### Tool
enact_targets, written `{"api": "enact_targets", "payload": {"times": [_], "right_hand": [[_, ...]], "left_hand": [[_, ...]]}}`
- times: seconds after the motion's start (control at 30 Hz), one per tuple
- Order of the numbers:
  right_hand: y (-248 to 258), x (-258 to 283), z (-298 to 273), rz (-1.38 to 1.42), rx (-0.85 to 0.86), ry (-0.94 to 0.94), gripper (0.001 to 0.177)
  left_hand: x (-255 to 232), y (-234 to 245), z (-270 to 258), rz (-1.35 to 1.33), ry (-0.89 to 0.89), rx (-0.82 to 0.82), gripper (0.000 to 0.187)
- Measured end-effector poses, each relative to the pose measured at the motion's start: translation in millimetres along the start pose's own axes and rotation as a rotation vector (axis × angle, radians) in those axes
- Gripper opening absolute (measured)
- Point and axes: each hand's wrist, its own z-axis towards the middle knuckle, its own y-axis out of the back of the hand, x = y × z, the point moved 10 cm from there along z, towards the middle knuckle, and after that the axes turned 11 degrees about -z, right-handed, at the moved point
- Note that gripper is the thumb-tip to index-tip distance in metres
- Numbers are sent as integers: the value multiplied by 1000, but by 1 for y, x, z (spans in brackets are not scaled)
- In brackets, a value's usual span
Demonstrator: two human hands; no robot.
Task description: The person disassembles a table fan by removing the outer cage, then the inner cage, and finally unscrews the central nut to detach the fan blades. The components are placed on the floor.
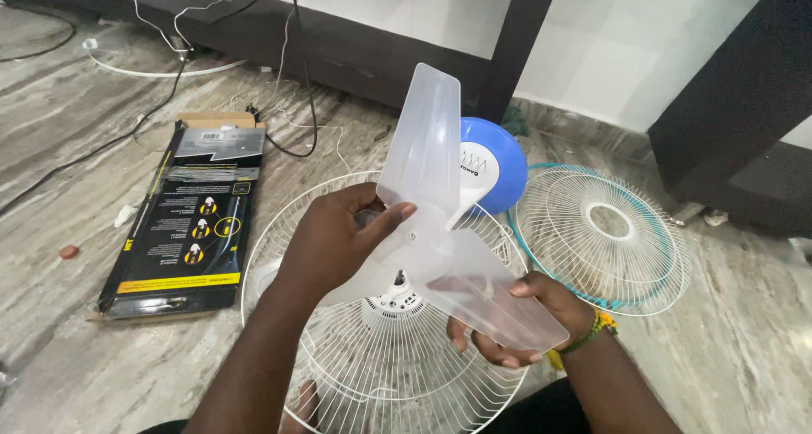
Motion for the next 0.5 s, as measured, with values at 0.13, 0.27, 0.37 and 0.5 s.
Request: {"api": "enact_targets", "payload": {"times": [0.13, 0.27, 0.37, 0.5], "right_hand": [[5, 7, 2, -39, -128, -18, 84], [4, 31, -1, -342, -193, -42, 82], [4, 49, -9, -632, -304, -110, 78], [-3, 67, -7, -989, -404, -213, 77]], "left_hand": [[-9, 11, -3, -60, -95, -80, 44], [-25, 26, -7, -47, -271, -152, 39], [-28, 33, -10, -155, -348, -152, 36], [-21, 38, -11, -258, -421, -102, 30]]}}
